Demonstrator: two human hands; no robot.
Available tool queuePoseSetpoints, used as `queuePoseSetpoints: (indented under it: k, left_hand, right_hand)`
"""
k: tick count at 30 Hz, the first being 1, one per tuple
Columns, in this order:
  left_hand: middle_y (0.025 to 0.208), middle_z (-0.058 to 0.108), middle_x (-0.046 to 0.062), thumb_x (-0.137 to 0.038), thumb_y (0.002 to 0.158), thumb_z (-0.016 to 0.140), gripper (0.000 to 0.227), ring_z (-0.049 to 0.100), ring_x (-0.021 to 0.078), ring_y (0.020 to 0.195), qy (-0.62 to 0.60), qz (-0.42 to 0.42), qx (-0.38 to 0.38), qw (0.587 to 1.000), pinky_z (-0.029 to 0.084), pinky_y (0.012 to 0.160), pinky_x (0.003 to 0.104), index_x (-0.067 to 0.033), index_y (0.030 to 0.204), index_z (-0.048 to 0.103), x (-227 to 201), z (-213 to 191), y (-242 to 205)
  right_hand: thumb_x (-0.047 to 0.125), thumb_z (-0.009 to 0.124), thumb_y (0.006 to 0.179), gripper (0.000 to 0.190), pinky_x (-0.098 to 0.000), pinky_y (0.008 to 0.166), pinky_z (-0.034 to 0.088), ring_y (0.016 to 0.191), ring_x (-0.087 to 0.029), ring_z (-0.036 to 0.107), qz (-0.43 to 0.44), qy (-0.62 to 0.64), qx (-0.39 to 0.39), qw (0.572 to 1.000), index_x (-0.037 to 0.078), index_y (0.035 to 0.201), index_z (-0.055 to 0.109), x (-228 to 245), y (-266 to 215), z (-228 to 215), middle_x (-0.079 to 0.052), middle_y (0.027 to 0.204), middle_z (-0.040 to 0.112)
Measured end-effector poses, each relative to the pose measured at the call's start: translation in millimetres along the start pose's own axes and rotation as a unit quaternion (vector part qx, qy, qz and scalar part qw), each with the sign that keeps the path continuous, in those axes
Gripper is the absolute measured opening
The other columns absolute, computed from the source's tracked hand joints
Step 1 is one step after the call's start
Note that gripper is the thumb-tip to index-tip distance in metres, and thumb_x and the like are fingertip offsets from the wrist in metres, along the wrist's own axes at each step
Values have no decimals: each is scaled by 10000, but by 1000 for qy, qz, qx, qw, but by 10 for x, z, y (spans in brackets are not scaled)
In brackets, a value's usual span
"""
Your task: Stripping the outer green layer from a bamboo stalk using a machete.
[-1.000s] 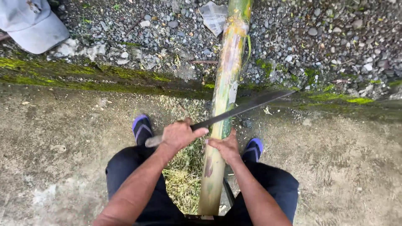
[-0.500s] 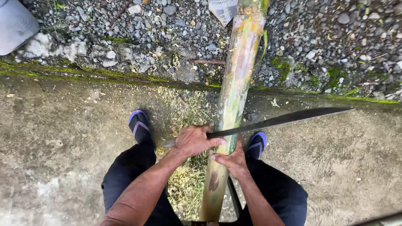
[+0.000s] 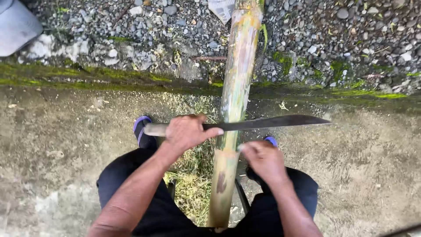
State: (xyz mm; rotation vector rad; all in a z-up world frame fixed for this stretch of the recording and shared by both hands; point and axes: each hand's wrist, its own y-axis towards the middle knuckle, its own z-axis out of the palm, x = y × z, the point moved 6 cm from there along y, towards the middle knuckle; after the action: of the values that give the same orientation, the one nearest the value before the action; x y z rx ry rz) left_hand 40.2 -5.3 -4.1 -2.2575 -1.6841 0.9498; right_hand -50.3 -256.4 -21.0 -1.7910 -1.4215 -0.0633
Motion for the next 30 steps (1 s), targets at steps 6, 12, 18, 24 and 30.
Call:
queuePoseSetpoints:
  k: [6, 12, 18, 24, 30]
  left_hand:
    - [564, 659, 99, -915, 800, 386, 887, 698, 289, 588, 68, 4, -98, 993, 573, 614, 478, -109, 962, 720, 175, -137, -385]
    - [657, 684, 99, -916, 840, 343, 882, 716, 295, 655, 159, 20, -106, 981, 588, 655, 460, -115, 864, 709, 186, -356, -544]
    - [711, 720, 92, -897, 813, 266, 908, 750, 245, 644, 210, -53, 18, 976, 629, 586, 441, -111, 1030, 665, 118, -825, -71]
    - [690, 675, 81, -952, 816, 226, 966, 699, 247, 660, 199, -18, -38, 979, 565, 601, 437, -130, 969, 711, 246, -862, 158]
    - [802, 750, 123, -928, 767, 242, 975, 776, 254, 735, 177, -85, 39, 980, 633, 648, 444, -106, 1039, 690, 198, -1151, 281]
  right_hand:
    - [478, 616, 977, 502, -529, 1152, 322, 1356, -315, 469, -263, -230, -273, 897, 153, 1358, 655, 118, 81, -630, -114, 1382, 594]
    - [484, 524, 1022, 542, -526, 1260, 226, 1405, -314, 447, -270, -159, -261, 913, 135, 1428, 611, -80, 175, -291, -114, 1421, 569]
    - [520, 355, 1096, 620, -539, 1270, 133, 1535, -374, 305, -246, -214, -285, 901, 77, 1481, 556, 51, 781, -546, -129, 1561, 497]
    - [576, 279, 1083, 711, -547, 1283, 102, 1560, -364, 255, -253, -183, -266, 912, 56, 1493, 537, 170, 867, -728, -140, 1586, 484]
    - [533, 343, 1095, 655, -551, 1278, 86, 1556, -376, 240, -240, -198, -273, 910, 48, 1489, 538, 368, 1110, -907, -146, 1576, 492]
